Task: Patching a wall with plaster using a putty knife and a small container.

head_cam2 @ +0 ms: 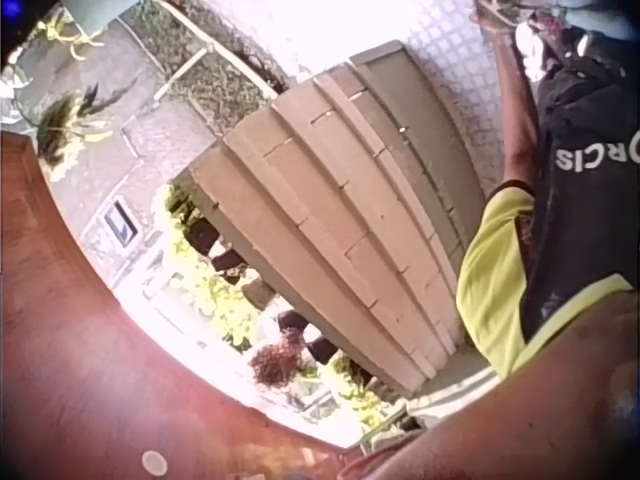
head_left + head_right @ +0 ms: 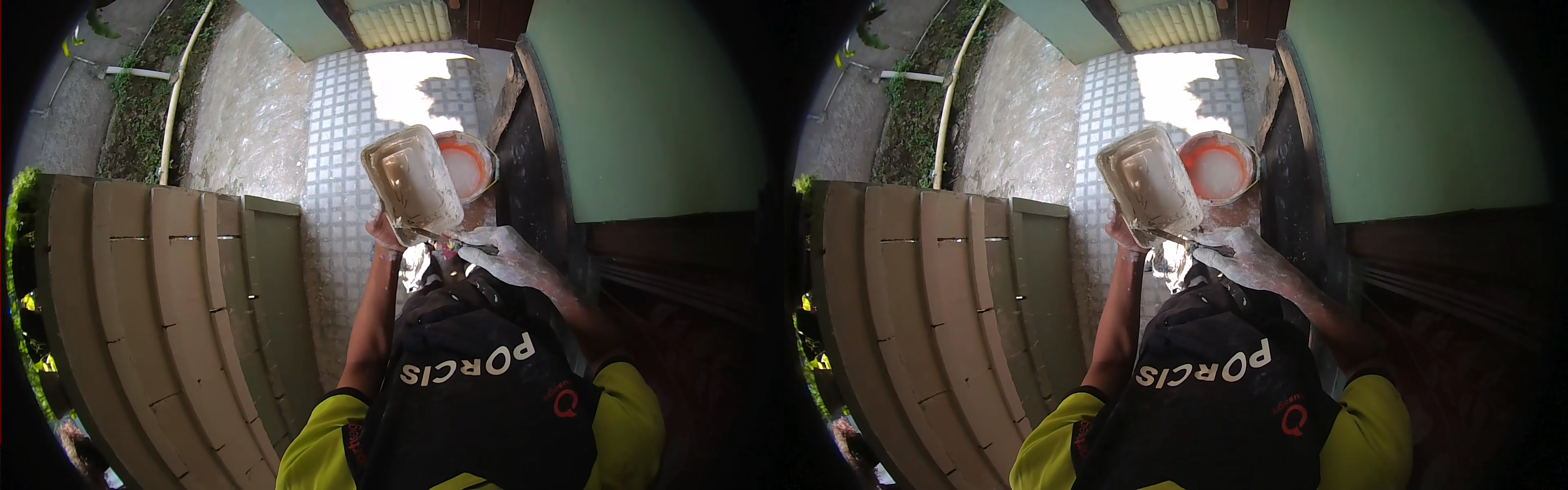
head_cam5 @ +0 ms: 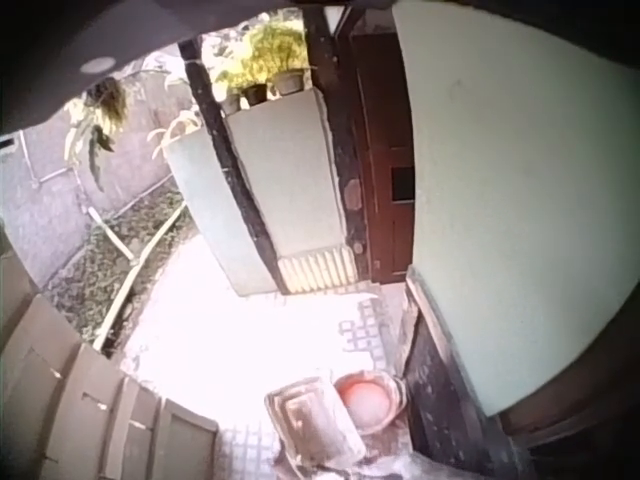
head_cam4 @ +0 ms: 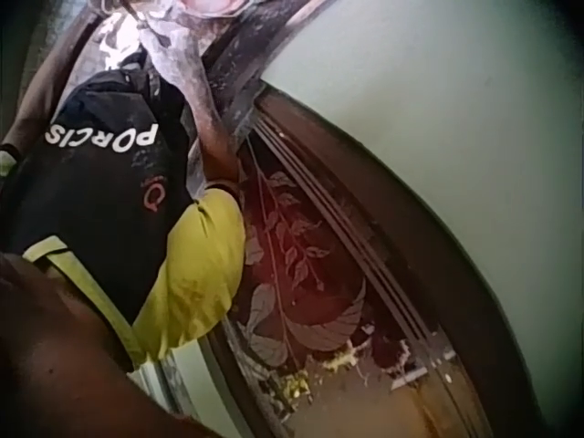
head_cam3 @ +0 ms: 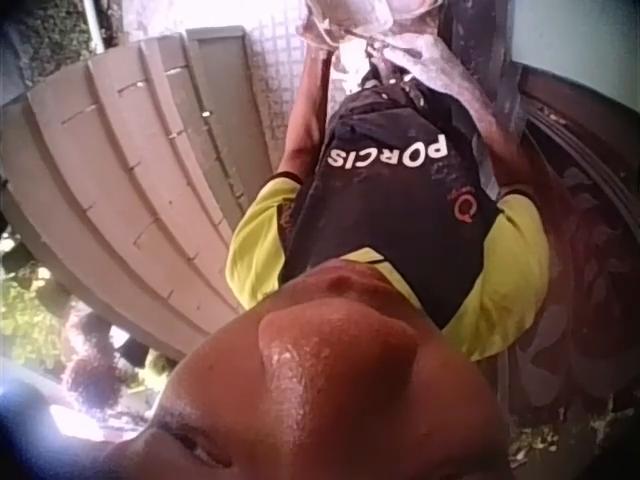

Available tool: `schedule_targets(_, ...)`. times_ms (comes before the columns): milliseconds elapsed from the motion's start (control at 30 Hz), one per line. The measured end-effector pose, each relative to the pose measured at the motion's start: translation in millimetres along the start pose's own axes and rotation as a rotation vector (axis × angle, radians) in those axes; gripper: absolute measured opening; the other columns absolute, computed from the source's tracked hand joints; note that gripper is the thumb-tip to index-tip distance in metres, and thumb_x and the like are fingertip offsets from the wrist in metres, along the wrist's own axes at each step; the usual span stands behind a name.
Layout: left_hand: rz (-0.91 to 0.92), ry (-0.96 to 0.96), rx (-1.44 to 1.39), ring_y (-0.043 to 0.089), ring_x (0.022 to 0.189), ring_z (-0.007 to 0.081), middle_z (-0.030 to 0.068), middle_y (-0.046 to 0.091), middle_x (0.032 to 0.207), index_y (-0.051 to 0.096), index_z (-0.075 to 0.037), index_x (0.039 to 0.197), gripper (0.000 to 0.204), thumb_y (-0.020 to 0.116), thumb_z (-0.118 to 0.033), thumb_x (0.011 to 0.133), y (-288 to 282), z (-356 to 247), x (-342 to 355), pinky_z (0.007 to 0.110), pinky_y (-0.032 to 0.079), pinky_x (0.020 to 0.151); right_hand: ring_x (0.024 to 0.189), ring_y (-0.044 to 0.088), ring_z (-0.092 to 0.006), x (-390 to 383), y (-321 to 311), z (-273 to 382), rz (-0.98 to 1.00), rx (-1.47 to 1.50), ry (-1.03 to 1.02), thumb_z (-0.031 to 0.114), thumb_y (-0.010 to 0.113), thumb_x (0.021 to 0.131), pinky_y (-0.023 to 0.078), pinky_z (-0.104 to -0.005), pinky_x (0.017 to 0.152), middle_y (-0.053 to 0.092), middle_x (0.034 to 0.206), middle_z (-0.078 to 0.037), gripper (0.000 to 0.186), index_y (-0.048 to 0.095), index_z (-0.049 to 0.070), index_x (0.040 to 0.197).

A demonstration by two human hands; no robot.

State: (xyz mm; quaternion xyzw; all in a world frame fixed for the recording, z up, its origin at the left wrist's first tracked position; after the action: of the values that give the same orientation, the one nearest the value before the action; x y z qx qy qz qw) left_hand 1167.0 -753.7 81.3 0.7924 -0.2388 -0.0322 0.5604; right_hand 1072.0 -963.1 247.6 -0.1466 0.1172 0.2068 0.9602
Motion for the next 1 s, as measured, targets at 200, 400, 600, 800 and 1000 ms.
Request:
schedule_targets(200,-0.177,-0.004,0.223,0.046,0.126,0.0291,0.0122,0.04,0.143,0.021,-0.011,0.149,0.091,0.062,-0.037,0.072,37.4,-16.0,19.1,0.044,0.044,0.101,0.1,0.064,-0.0196,4.9,13.8,-23.4,-0.066,0.074,0.083,0.019,0.059,0.092,0.047,-0.0328,0.091,0.067,0.109,-0.02,0.035,0.061,-0.002,0.12)
schedule_targets(400,-0.116,0.098,0.546,0.046,0.126,0.0284,0.0126,0.04,0.142,0.019,-0.011,0.15,0.094,0.062,-0.035,0.07,70.2,-28.1,47.2,0.04,0.043,0.101,0.082,0.06,-0.0089,9.2,14.0,-9.7,-0.085,0.06,0.058,0.018,0.058,0.093,0.05,-0.0284,0.073,0.071,0.093,-0.011,0.03,0.064,-0.002,0.115)
schedule_targets(600,-0.235,-0.292,0.461,0.048,0.121,0.0236,0.0143,0.033,0.147,0.012,-0.011,0.152,0.086,0.053,-0.028,0.079,-116.4,-25.9,-8.5,0.036,0.042,0.1,0.078,0.062,-0.0117,16.7,20.6,-12.2,-0.117,-0.095,-0.099,0.016,0.058,0.092,0.05,-0.0304,0.075,0.071,0.088,-0.012,0.028,0.064,-0.001,0.114)
schedule_targets(800,-0.106,-0.243,0.237,0.043,0.127,0.0302,0.0151,0.038,0.145,0.017,-0.007,0.151,0.095,0.05,-0.064,0.082,-10.4,-42.7,25.0,0.044,0.036,0.106,0.087,0.068,-0.0314,17.5,13.3,-9.7,-0.069,-0.147,-0.117,0.021,0.061,0.089,0.05,-0.0383,0.081,0.069,0.097,-0.021,0.031,0.066,-0.001,0.111)
schedule_targets(1000,-0.253,-0.693,-0.268,0.047,0.124,0.0404,0.0226,0.041,0.142,0.032,-0.005,0.145,0.103,0.04,-0.082,0.077,33.5,-19.7,26.4,0.054,0.039,0.102,0.088,0.068,-0.0228,19.4,9.8,-13.8,-0.082,-0.183,-0.157,0.015,0.062,0.088,0.051,-0.0343,0.083,0.07,0.094,-0.017,0.027,0.067,-0.001,0.109)
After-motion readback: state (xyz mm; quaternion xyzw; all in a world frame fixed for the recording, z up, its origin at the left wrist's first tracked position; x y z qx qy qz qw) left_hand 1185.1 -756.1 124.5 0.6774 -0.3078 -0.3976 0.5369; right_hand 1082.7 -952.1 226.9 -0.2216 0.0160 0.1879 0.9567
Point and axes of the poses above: each hand's wrist, its own x-axis towards the middle knuckle, its own y-axis out of the palm, z = x × y, the point moved 2 cm from there along x, towards the middle knuckle
